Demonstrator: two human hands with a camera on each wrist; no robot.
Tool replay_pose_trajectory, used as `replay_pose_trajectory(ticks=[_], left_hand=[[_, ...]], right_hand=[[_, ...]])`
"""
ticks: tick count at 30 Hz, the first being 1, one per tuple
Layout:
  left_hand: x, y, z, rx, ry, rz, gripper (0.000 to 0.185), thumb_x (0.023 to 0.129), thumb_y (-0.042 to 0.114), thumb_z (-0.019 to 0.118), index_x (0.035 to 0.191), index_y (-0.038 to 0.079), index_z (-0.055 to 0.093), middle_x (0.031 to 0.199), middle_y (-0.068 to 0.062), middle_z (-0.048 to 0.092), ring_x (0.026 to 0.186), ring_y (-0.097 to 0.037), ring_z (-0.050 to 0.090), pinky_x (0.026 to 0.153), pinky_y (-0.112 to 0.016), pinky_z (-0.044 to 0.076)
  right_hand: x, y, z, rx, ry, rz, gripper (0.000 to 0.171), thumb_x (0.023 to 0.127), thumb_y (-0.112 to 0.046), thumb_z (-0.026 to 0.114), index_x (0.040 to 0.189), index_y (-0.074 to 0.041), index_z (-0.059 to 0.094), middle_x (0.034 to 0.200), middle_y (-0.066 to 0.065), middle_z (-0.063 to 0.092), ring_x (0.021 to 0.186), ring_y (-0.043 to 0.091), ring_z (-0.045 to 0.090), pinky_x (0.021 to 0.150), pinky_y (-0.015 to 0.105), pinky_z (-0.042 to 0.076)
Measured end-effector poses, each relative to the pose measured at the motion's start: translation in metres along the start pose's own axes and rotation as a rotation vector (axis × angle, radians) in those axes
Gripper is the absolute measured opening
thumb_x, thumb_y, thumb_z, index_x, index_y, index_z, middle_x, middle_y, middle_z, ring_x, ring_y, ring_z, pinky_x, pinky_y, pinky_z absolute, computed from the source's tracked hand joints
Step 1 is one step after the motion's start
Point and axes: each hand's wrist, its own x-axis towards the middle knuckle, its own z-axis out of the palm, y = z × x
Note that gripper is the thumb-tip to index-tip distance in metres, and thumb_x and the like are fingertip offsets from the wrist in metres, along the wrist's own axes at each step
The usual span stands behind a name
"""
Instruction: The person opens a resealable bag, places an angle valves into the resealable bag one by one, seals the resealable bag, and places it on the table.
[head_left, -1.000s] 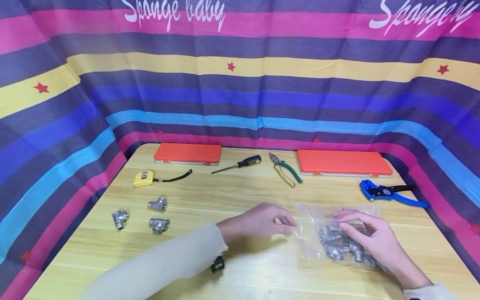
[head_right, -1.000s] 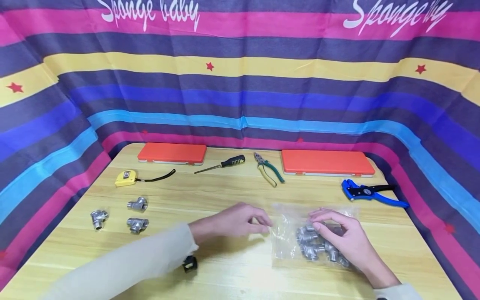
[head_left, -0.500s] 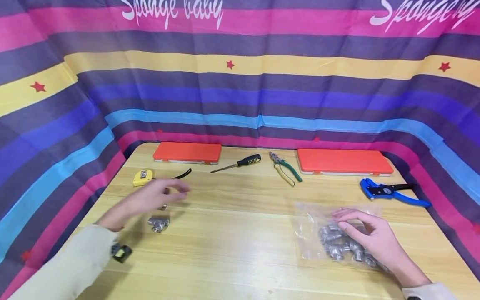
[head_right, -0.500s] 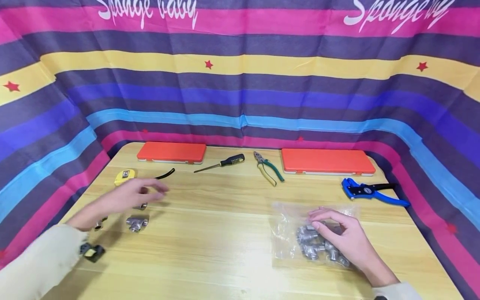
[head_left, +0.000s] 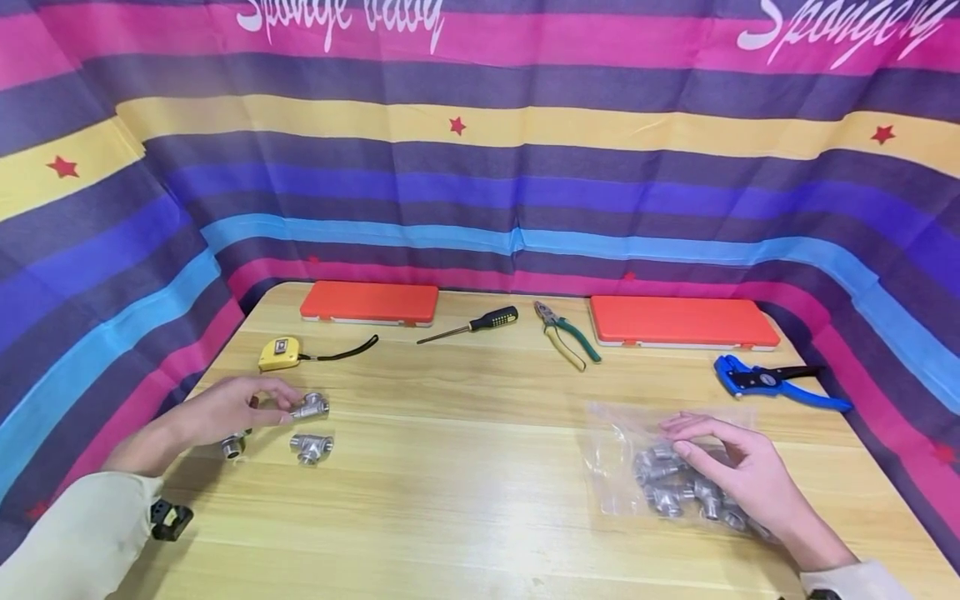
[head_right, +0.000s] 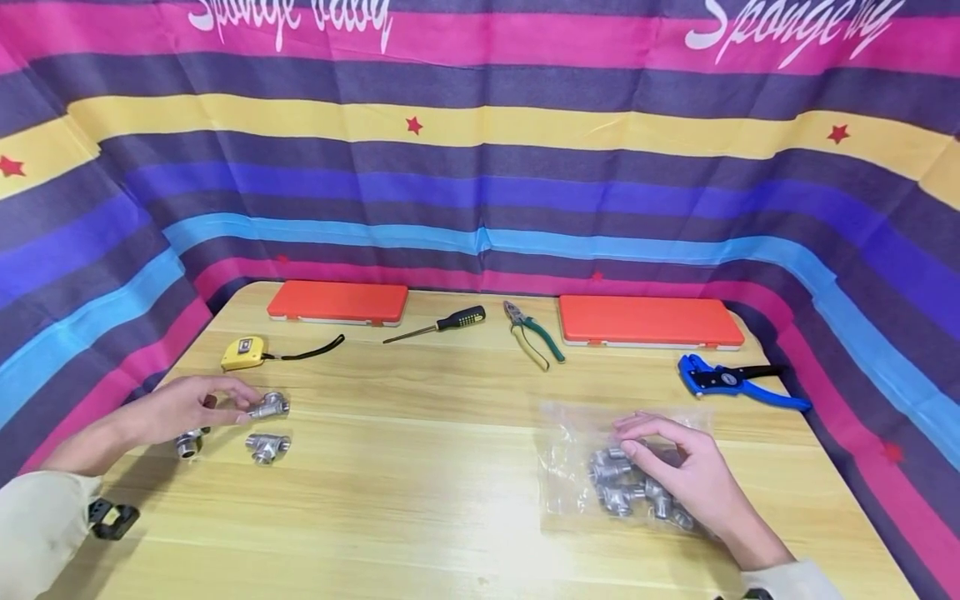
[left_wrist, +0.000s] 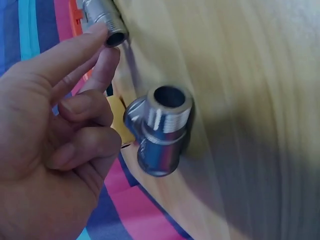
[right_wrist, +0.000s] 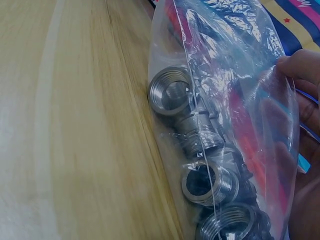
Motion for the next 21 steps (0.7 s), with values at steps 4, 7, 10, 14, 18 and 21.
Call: replay_pose_trajectory(ticks=[4,7,10,14,18,21], left_hand=[[0.001,-0.001,0.004,0.004,0.004,-0.009,0.024,0.100,0.025,0.081,0.122,0.015,0.078,0.107,0.008,0.076,0.095,-0.003,0.063,0.077,-0.023,0.052],[0.000,-0.002,0.005,0.006,0.003,-0.011,0.020,0.101,0.025,0.080,0.119,0.015,0.078,0.105,0.008,0.077,0.092,-0.004,0.062,0.077,-0.024,0.052],[-0.001,0.000,0.006,0.000,0.011,-0.011,0.020,0.103,0.027,0.078,0.119,0.016,0.078,0.105,0.008,0.077,0.092,-0.004,0.062,0.077,-0.024,0.052],[0.004,0.015,0.009,-0.058,0.026,0.020,0.020,0.104,0.027,0.076,0.121,0.016,0.078,0.105,0.006,0.079,0.089,-0.003,0.062,0.075,-0.024,0.052],[0.021,0.051,0.020,-0.136,-0.006,0.117,0.020,0.105,0.027,0.075,0.122,0.016,0.077,0.105,0.001,0.080,0.071,-0.004,0.057,0.059,-0.024,0.048],[0.041,0.088,0.034,-0.164,-0.057,0.179,0.020,0.104,0.028,0.076,0.122,0.020,0.077,0.105,0.000,0.081,0.062,-0.004,0.049,0.052,-0.023,0.043]], right_hand=[[0.000,0.000,-0.001,0.024,-0.001,-0.006,0.022,0.099,0.013,0.068,0.113,-0.001,0.078,0.125,0.001,0.078,0.126,0.003,0.066,0.098,0.014,0.057],[0.000,-0.001,-0.001,0.026,0.000,-0.005,0.022,0.100,0.013,0.068,0.114,-0.001,0.078,0.124,0.001,0.078,0.127,0.003,0.065,0.100,0.013,0.056],[0.000,-0.001,0.001,0.007,0.008,-0.006,0.023,0.099,0.013,0.069,0.113,-0.002,0.078,0.123,0.002,0.079,0.129,0.002,0.065,0.105,0.011,0.051],[0.001,-0.002,0.002,-0.021,0.023,-0.008,0.023,0.098,0.012,0.071,0.111,-0.006,0.079,0.121,0.004,0.080,0.130,0.002,0.064,0.109,0.009,0.045],[0.003,-0.003,0.002,-0.020,0.029,-0.008,0.023,0.098,0.012,0.071,0.110,-0.006,0.079,0.119,0.006,0.080,0.130,0.004,0.065,0.108,0.009,0.046],[0.002,-0.003,0.002,-0.015,0.031,-0.016,0.024,0.098,0.014,0.070,0.109,-0.005,0.079,0.120,0.007,0.080,0.129,0.004,0.065,0.106,0.009,0.049]])
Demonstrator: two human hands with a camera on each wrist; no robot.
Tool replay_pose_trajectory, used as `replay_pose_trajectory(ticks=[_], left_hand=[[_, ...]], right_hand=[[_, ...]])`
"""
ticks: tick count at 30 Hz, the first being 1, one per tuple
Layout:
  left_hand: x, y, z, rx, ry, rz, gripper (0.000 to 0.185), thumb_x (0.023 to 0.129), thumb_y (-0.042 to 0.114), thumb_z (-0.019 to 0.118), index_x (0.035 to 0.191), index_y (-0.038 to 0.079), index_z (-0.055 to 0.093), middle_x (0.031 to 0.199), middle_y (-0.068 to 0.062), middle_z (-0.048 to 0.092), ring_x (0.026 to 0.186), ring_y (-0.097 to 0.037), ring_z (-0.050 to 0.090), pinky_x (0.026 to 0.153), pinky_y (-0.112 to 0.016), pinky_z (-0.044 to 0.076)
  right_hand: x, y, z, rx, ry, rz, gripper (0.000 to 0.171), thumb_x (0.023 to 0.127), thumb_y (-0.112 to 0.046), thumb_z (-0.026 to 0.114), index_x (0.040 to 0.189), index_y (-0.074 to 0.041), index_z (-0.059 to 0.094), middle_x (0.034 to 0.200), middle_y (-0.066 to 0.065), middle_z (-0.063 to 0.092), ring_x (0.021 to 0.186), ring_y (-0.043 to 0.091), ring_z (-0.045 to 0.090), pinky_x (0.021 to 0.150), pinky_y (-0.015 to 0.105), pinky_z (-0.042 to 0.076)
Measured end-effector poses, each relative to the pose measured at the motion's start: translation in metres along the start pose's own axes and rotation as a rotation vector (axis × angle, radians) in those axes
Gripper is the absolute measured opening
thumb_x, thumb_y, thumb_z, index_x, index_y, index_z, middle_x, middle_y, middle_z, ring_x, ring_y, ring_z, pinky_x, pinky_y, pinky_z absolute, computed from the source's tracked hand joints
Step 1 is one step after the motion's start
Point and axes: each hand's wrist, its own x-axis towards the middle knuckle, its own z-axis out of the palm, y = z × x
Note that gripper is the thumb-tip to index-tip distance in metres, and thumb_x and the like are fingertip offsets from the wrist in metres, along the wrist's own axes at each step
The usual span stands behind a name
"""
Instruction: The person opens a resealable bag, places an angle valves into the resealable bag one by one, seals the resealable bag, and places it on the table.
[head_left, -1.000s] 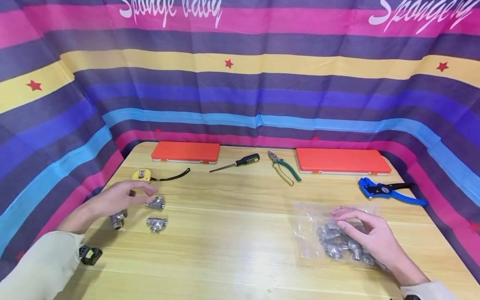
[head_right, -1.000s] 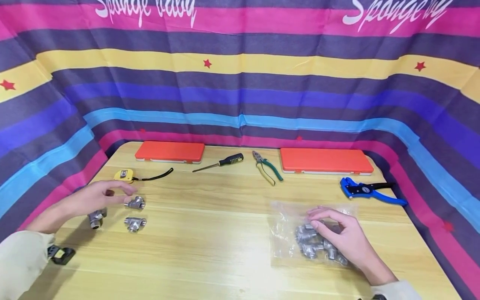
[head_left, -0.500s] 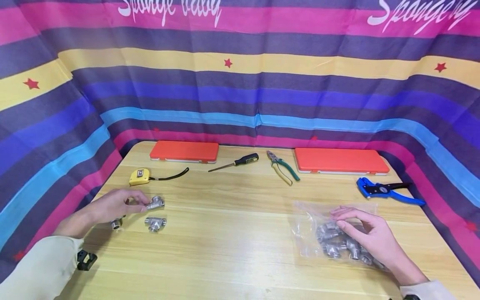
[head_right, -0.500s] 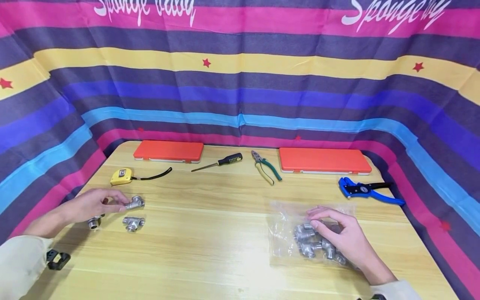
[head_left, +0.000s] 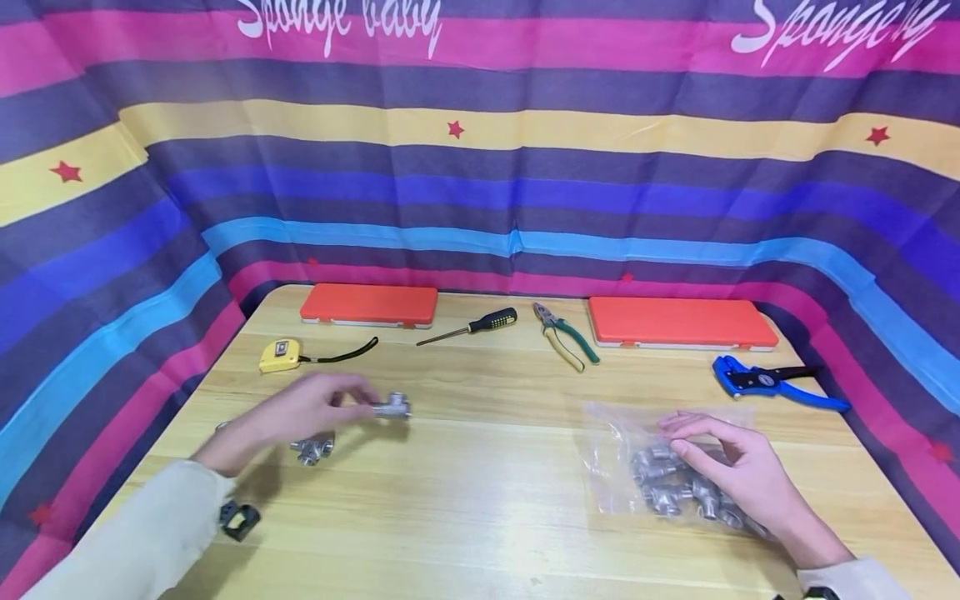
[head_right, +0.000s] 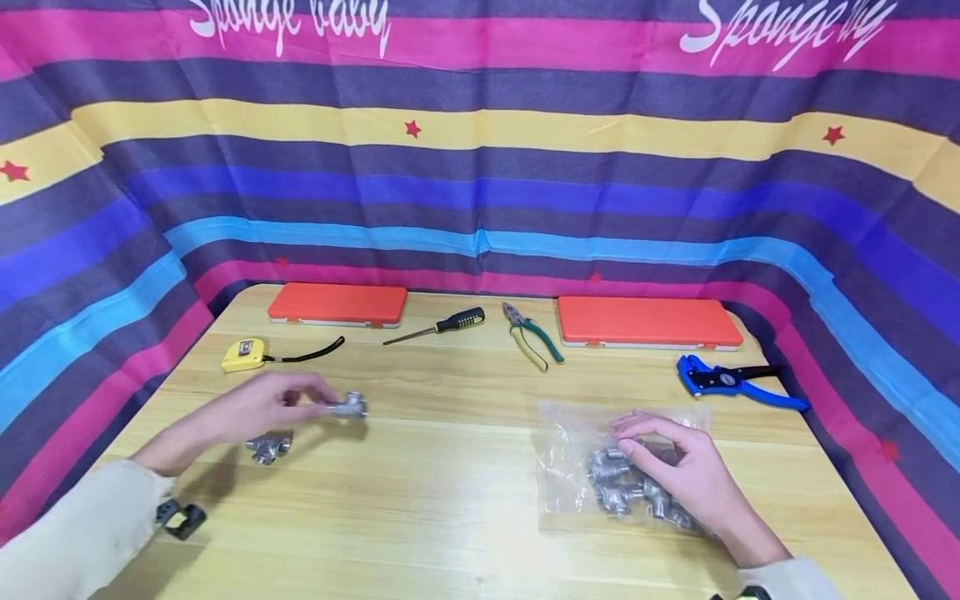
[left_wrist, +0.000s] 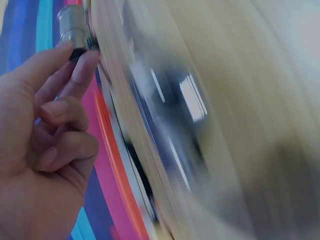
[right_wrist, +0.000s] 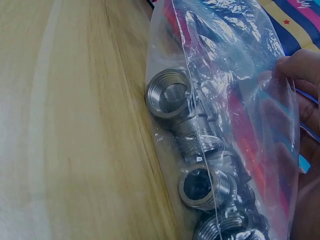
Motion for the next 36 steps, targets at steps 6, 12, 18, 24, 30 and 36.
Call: replay_pose_trajectory(ticks=[6,12,18,24,30,36], left_hand=[[0.061,0.062,0.050,-0.046,-0.132,0.094,0.017,0.103,0.029,0.077,0.119,0.026,0.079,0.102,0.007,0.079,0.067,-0.006,0.047,0.059,-0.021,0.043],[0.114,0.119,0.115,-0.052,-0.206,0.195,0.012,0.102,0.026,0.078,0.114,0.025,0.080,0.100,0.018,0.078,0.067,-0.004,0.050,0.062,-0.019,0.042],[0.152,0.162,0.167,0.131,-0.240,0.295,0.014,0.103,0.032,0.077,0.115,0.025,0.080,0.100,0.020,0.078,0.076,0.009,0.060,0.072,-0.013,0.049],[0.164,0.183,0.189,0.222,-0.213,0.251,0.008,0.102,0.033,0.078,0.110,0.032,0.080,0.102,0.023,0.078,0.085,0.010,0.065,0.076,-0.010,0.050],[0.160,0.178,0.186,0.100,-0.254,0.283,0.013,0.105,0.029,0.075,0.116,0.022,0.079,0.112,0.013,0.081,0.098,0.008,0.070,0.091,-0.011,0.053],[0.128,0.141,0.139,-0.011,-0.241,0.234,0.024,0.107,0.032,0.071,0.127,0.019,0.078,0.120,0.013,0.080,0.102,0.002,0.069,0.096,-0.021,0.055]], right_hand=[[-0.001,0.002,0.001,-0.006,0.004,-0.001,0.024,0.098,0.013,0.070,0.109,-0.006,0.079,0.120,0.009,0.080,0.129,0.004,0.064,0.106,0.008,0.048],[-0.001,0.001,0.000,0.006,-0.012,0.005,0.023,0.099,0.012,0.070,0.112,-0.005,0.079,0.121,0.005,0.080,0.133,0.003,0.062,0.110,0.009,0.044],[0.000,-0.001,0.000,-0.014,-0.008,0.013,0.023,0.099,0.009,0.072,0.112,-0.008,0.080,0.122,0.003,0.081,0.133,0.004,0.063,0.110,0.009,0.043],[0.000,-0.003,0.000,-0.015,-0.002,0.010,0.023,0.098,0.011,0.072,0.109,-0.009,0.079,0.120,0.003,0.081,0.133,0.003,0.062,0.109,0.009,0.044],[-0.002,0.000,-0.002,0.017,0.001,0.011,0.023,0.097,0.014,0.070,0.108,-0.004,0.079,0.120,0.005,0.080,0.133,0.002,0.062,0.109,0.010,0.047],[-0.003,0.000,-0.003,-0.012,-0.003,0.024,0.021,0.099,0.010,0.071,0.110,-0.006,0.079,0.121,0.002,0.080,0.131,0.000,0.061,0.108,0.007,0.044]])
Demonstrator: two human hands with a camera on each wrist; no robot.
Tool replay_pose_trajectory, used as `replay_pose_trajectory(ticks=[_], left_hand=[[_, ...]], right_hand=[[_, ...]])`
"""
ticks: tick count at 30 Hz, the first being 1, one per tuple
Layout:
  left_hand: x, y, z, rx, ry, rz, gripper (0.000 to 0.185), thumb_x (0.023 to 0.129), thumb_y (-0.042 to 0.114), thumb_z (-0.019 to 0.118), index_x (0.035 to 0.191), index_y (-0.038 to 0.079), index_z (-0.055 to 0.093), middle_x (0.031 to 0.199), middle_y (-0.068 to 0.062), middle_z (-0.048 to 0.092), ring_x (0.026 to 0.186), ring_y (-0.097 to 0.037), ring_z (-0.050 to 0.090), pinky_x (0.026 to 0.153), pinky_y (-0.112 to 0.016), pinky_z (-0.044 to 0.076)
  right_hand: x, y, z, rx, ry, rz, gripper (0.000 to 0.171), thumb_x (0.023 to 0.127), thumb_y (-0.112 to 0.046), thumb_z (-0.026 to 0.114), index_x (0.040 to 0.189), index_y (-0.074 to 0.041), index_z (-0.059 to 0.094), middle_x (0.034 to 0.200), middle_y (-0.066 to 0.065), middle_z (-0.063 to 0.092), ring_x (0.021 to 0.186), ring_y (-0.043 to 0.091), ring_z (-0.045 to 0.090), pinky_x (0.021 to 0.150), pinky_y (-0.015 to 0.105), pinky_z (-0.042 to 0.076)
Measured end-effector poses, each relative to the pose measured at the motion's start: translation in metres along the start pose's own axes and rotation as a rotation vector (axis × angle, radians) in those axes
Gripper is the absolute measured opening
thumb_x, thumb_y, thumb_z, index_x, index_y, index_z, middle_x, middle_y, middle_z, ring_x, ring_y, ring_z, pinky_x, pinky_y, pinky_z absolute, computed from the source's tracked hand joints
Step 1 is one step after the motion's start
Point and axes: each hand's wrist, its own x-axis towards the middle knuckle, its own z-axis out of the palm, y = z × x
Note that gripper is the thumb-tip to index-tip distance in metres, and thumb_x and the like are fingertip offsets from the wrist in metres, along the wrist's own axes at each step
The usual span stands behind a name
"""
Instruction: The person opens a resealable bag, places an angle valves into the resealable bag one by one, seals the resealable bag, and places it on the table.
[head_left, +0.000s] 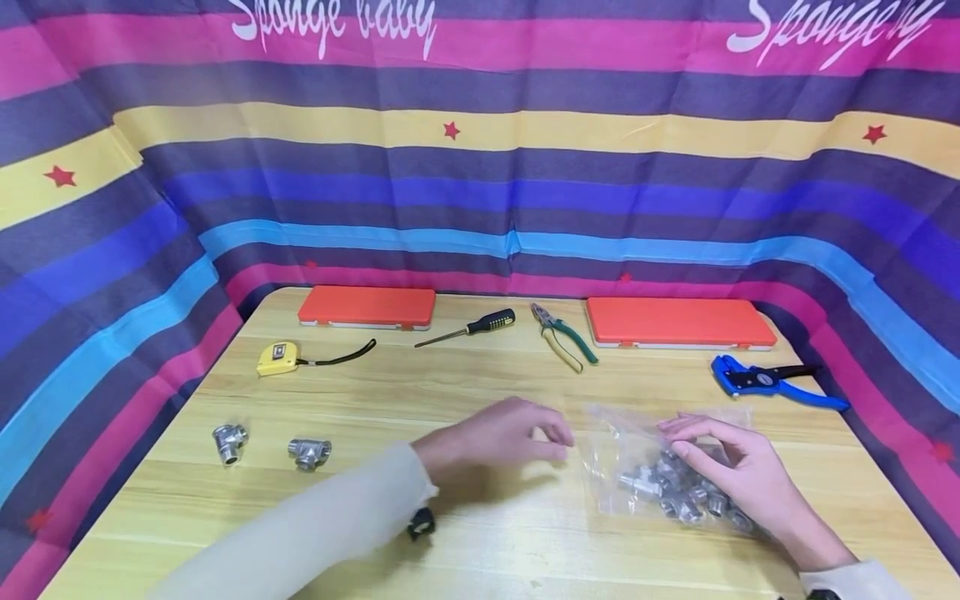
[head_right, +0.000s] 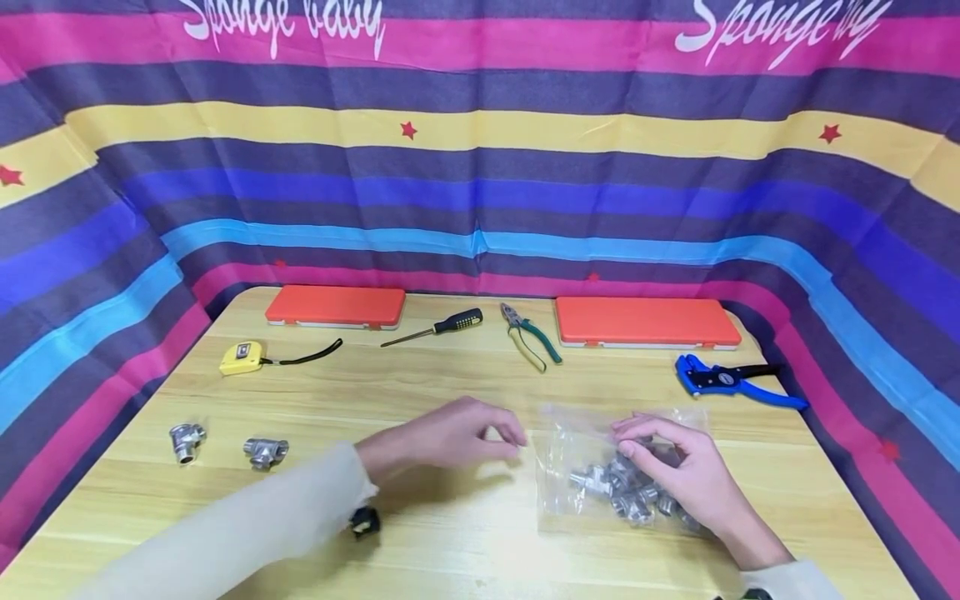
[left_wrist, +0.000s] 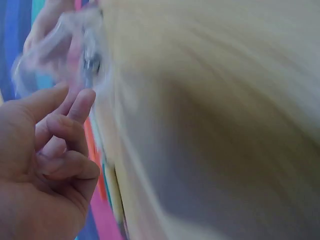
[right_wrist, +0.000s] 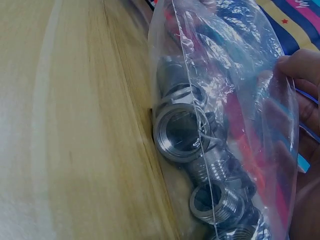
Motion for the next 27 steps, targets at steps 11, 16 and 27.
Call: replay_pose_trajectory(ticks=[11,16,27], left_hand=[[-0.155,-0.082,-0.080,0.016,0.211,-0.246,0.027,0.107,0.029,0.072,0.131,0.018,0.076,0.124,0.002,0.079,0.108,-0.015,0.071,0.092,-0.029,0.059],[-0.219,-0.105,-0.102,0.048,0.296,-0.331,0.025,0.107,0.025,0.072,0.129,0.016,0.077,0.130,-0.004,0.077,0.089,-0.010,0.064,0.075,-0.025,0.055],[-0.280,-0.133,-0.100,0.046,0.268,-0.402,0.031,0.101,0.028,0.079,0.129,0.014,0.076,0.121,0.001,0.077,0.094,0.001,0.058,0.075,-0.023,0.051]], right_hand=[[0.002,0.001,0.001,0.016,-0.008,-0.029,0.024,0.098,0.014,0.069,0.109,-0.004,0.079,0.120,0.004,0.080,0.125,0.005,0.067,0.107,0.009,0.048],[0.002,0.000,0.000,0.008,-0.021,-0.019,0.022,0.100,0.011,0.069,0.111,-0.005,0.079,0.122,0.004,0.079,0.124,0.003,0.067,0.106,0.009,0.048],[-0.001,-0.003,-0.002,-0.021,-0.007,0.001,0.020,0.100,0.010,0.071,0.111,-0.005,0.079,0.122,0.002,0.079,0.125,0.002,0.066,0.106,0.008,0.047]])
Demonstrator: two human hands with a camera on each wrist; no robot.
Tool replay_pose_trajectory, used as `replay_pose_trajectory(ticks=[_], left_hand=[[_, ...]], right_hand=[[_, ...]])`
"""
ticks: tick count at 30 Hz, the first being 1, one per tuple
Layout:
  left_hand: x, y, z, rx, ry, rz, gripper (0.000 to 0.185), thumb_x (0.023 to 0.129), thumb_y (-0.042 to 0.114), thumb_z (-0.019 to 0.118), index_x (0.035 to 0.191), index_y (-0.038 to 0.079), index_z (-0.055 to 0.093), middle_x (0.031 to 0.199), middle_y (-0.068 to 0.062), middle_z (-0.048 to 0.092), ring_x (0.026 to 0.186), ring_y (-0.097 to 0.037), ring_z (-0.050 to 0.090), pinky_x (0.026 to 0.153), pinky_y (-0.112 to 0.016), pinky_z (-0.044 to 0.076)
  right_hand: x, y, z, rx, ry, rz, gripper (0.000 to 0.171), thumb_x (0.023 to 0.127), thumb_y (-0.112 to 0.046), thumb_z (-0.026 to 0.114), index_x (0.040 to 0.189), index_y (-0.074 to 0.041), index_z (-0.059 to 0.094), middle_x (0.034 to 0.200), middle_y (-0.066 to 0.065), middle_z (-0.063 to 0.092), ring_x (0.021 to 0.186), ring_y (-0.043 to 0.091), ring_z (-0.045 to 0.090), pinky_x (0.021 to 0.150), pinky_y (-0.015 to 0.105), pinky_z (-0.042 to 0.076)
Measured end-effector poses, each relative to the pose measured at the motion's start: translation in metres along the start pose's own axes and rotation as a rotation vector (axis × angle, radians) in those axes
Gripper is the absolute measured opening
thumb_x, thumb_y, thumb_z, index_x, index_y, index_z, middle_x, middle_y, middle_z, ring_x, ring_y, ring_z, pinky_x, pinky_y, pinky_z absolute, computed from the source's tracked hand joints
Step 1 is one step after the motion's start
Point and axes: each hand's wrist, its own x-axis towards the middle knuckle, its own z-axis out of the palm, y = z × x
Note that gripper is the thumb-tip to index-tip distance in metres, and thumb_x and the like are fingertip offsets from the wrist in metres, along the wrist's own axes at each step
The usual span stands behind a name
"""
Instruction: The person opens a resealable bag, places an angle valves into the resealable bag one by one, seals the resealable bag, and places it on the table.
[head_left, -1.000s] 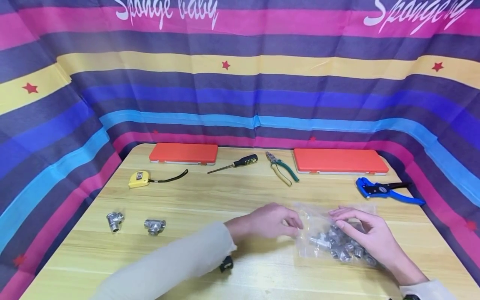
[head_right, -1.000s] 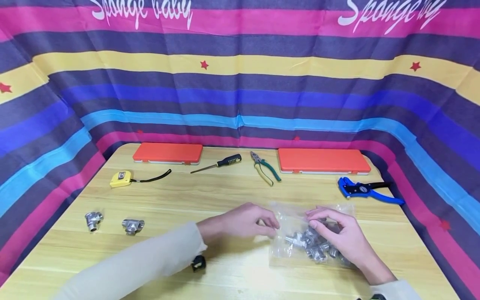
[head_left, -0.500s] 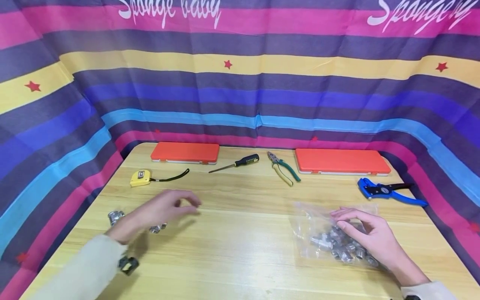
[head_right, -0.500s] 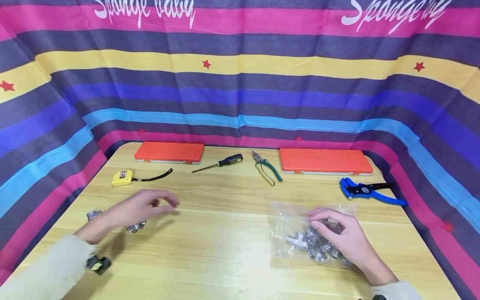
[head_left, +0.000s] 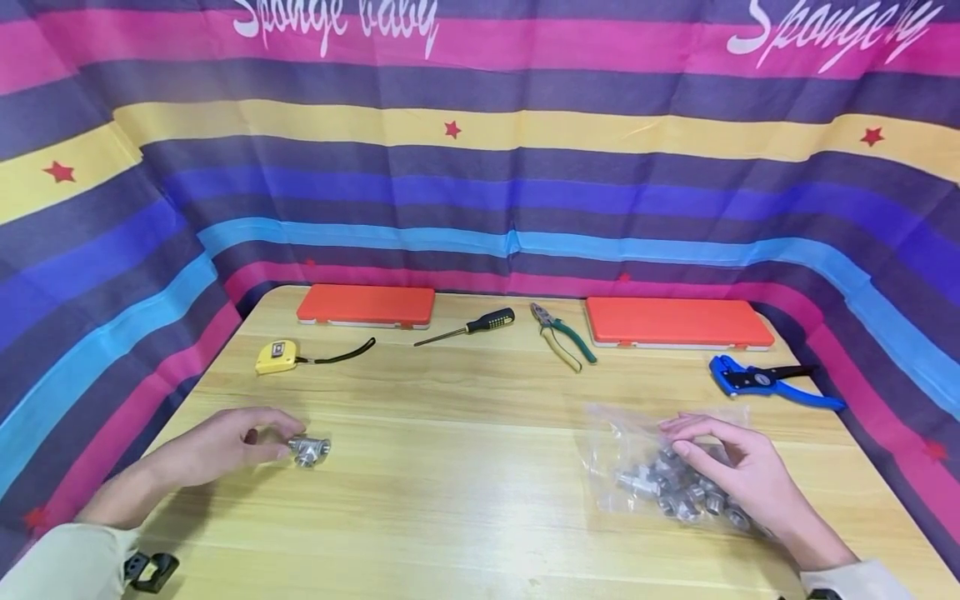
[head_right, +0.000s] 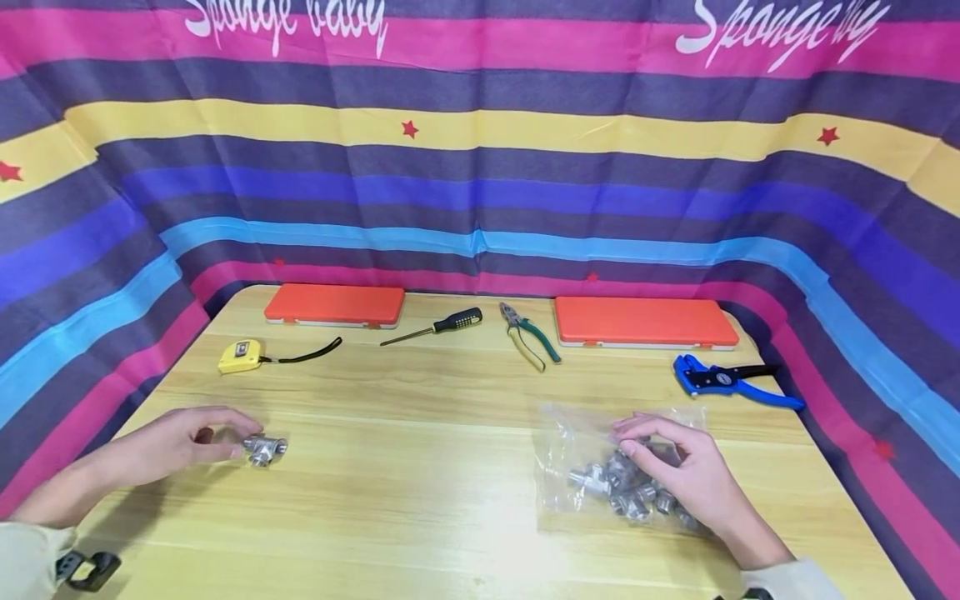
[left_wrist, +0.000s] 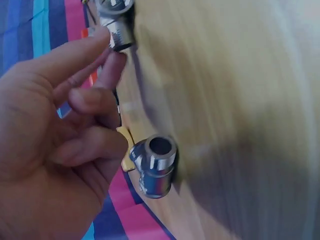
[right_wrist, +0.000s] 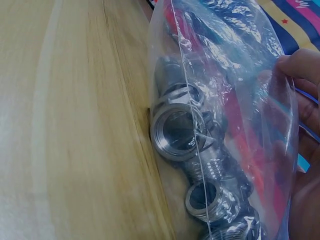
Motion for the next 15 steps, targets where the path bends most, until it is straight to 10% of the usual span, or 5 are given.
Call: replay_pose_trajectory(ticks=[9,15], left_hand=[[0.007,0.004,0.009,0.015,0.049,0.065,0.011,0.104,0.026,0.076,0.115,0.025,0.076,0.105,0.012,0.075,0.091,0.001,0.060,0.072,-0.023,0.052],[0.036,0.043,0.030,-0.102,0.058,0.075,0.015,0.104,0.033,0.075,0.117,0.025,0.076,0.111,0.006,0.077,0.082,-0.006,0.063,0.068,-0.025,0.054]], right_hand=[[-0.002,-0.002,-0.003,-0.017,-0.007,0.100,0.014,0.104,-0.002,0.072,0.112,-0.010,0.080,0.125,0.003,0.080,0.134,0.006,0.060,0.107,0.006,0.042],[-0.002,-0.001,-0.004,-0.022,-0.003,0.091,0.015,0.103,-0.001,0.072,0.112,-0.011,0.080,0.125,0.002,0.080,0.133,0.005,0.060,0.107,0.007,0.043]])
